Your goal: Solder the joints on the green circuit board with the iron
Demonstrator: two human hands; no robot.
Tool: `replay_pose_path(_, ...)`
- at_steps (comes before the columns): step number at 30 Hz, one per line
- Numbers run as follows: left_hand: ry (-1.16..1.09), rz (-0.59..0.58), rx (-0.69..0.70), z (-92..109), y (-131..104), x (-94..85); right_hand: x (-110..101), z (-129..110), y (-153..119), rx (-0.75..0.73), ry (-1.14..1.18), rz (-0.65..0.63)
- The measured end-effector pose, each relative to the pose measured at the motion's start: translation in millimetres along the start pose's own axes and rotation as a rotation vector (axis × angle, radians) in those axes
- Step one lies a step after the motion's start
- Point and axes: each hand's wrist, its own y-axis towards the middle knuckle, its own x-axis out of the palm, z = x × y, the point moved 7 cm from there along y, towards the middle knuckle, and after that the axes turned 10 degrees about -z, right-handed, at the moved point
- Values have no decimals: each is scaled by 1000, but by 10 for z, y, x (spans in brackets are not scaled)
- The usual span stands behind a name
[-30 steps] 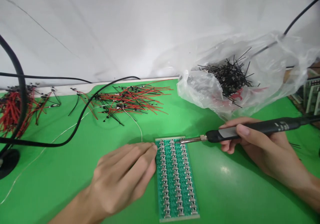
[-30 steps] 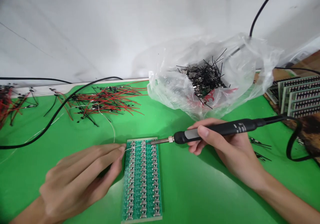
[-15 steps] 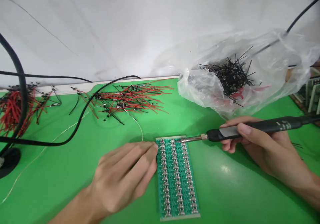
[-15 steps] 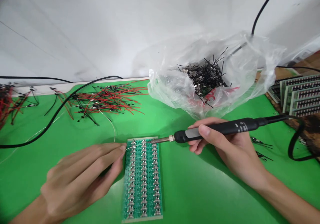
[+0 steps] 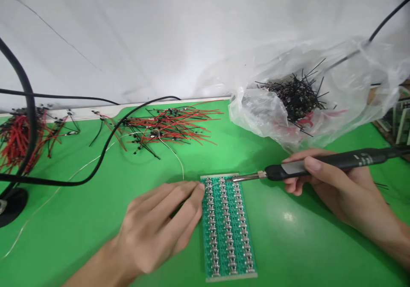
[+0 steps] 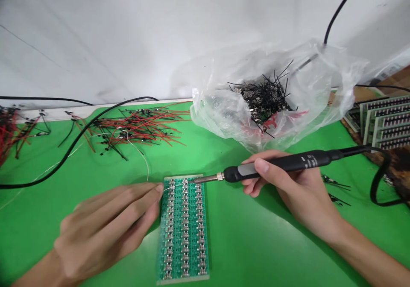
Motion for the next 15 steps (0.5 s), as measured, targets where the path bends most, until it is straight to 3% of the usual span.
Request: replay_pose_path(15, 34, -4, 29, 13, -9, -2, -49, 51, -23, 28, -49, 69)
